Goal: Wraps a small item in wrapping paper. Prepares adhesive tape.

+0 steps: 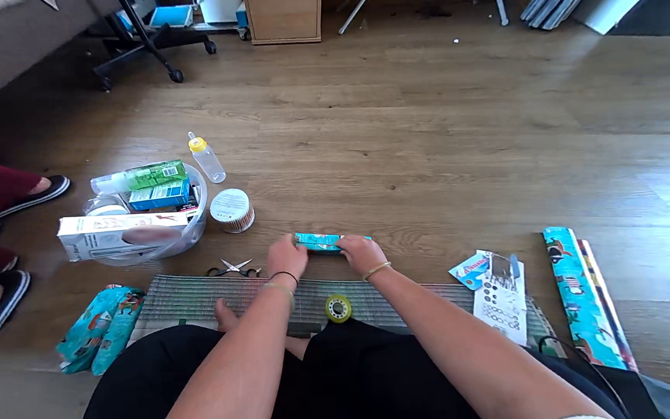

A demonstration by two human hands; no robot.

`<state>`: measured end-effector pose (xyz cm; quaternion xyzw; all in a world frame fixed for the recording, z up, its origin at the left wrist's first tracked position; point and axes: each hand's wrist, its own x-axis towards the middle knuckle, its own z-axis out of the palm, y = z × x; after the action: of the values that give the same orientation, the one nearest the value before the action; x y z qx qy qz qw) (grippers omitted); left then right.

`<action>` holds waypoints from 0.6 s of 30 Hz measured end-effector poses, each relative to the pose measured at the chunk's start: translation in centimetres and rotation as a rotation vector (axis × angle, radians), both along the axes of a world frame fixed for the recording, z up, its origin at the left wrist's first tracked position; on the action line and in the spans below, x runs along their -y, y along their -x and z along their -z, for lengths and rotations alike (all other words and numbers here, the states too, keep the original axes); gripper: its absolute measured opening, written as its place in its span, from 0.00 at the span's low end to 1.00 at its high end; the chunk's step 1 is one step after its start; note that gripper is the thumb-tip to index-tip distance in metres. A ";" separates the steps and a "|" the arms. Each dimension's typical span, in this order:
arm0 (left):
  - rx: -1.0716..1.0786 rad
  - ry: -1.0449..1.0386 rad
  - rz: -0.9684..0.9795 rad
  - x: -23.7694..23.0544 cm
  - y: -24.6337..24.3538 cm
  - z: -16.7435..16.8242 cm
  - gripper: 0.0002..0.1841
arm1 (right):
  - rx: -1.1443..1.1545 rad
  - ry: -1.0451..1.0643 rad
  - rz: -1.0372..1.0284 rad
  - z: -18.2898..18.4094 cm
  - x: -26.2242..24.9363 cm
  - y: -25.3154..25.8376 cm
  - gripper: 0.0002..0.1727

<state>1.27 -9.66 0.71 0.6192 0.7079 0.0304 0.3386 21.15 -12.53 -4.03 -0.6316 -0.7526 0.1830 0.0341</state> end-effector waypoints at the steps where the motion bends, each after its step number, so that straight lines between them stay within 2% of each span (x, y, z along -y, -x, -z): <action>1: 0.117 -0.010 -0.108 -0.8 1.1 0.5 0.24 | 0.007 0.012 0.005 -0.2 0.0 0.1 0.15; 3: 0.316 0.057 -0.304 -2.0 2.4 1.8 0.23 | 0.018 0.022 0.008 -0.5 0.0 0.2 0.15; 5: 0.423 0.182 -0.394 -3.0 2.7 3.0 0.32 | 0.031 0.051 0.012 -0.9 0.0 0.5 0.15; 8: 0.418 0.176 -0.359 -3.8 1.8 3.4 0.34 | 0.041 0.052 0.034 -1.1 0.0 0.8 0.19; 13: 0.306 0.064 -0.284 -3.6 0.7 2.8 0.20 | 0.066 0.017 0.039 -1.3 0.0 1.3 0.25; 18: 0.213 0.019 -0.204 -3.4 1.1 1.7 0.17 | 0.129 0.040 0.018 -1.4 -0.4 2.2 0.29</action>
<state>0.21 -6.24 -0.99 0.5338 0.7274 0.1235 0.4131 18.98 -12.15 -2.60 -0.6493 -0.7438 0.1565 -0.0255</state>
